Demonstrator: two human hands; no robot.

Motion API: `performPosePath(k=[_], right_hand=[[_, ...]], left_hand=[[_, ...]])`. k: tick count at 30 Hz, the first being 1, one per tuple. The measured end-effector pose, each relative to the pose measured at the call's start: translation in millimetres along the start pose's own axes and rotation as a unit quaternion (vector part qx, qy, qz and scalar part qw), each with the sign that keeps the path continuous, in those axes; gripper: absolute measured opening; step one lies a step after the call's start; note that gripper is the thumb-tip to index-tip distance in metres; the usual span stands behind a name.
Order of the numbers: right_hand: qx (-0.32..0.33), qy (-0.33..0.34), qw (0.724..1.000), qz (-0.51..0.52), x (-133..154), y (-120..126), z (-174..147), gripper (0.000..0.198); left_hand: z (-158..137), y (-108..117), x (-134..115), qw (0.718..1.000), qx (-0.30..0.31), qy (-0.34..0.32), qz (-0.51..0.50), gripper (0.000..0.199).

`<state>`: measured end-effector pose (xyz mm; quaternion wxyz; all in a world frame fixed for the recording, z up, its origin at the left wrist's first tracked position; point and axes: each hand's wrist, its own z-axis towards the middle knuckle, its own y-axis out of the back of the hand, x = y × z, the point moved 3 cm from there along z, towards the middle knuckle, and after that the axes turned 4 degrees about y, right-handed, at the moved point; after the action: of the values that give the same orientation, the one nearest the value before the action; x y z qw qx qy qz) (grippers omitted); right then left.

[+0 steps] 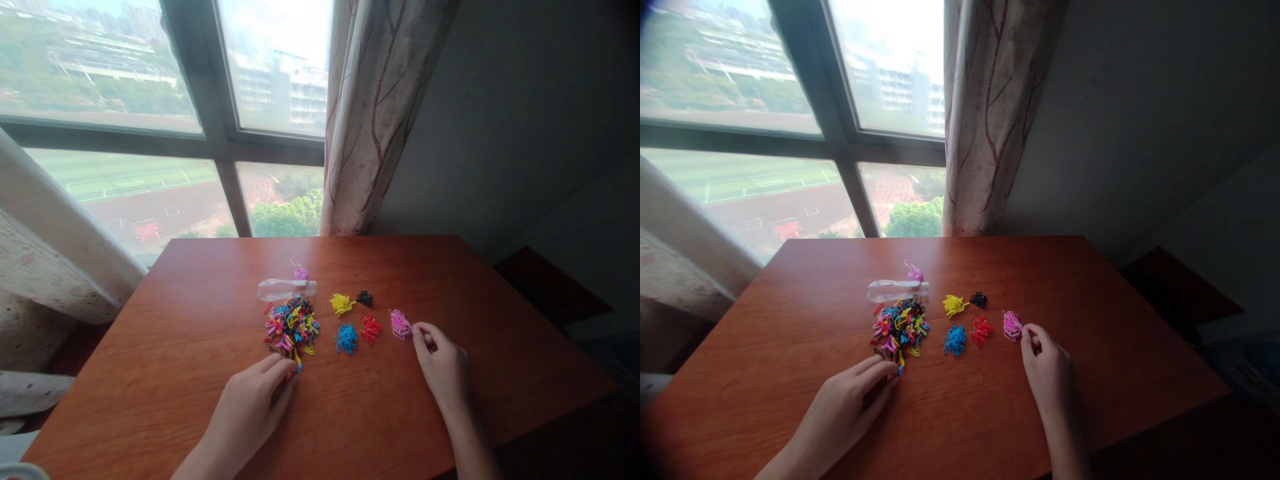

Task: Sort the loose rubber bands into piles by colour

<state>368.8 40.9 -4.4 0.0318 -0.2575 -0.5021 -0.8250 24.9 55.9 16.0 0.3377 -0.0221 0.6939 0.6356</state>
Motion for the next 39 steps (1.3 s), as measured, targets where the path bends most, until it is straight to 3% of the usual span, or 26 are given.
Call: performPosePath(k=[10, 15, 23, 31, 39], right_hand=[[-0.014, 0.015, 1.0, 0.013, 9, 6, -1, 0.039], [-0.019, 0.049, 0.997, 0.062, 32, 2, -11, 0.035], [0.08, 0.11, 0.975, 0.178, 80, -23, -46, 0.024], [0.12, 0.11, 0.964, 0.21, 81, -29, -52, 0.022], [0.12, 0.11, 0.963, 0.215, 81, -30, -52, 0.02]], left_hand=[[1, -2, -3, 1.0, 0.005, -0.009, -0.004, 0.023], [7, -2, -12, 0.998, -0.01, -0.043, 0.033, 0.022], [43, 4, -43, 0.984, 0.044, -0.095, 0.145, 0.021], [74, -8, -66, 0.963, 0.086, -0.147, 0.208, 0.011], [74, -12, -68, 0.965, 0.089, -0.132, 0.206, 0.012]])
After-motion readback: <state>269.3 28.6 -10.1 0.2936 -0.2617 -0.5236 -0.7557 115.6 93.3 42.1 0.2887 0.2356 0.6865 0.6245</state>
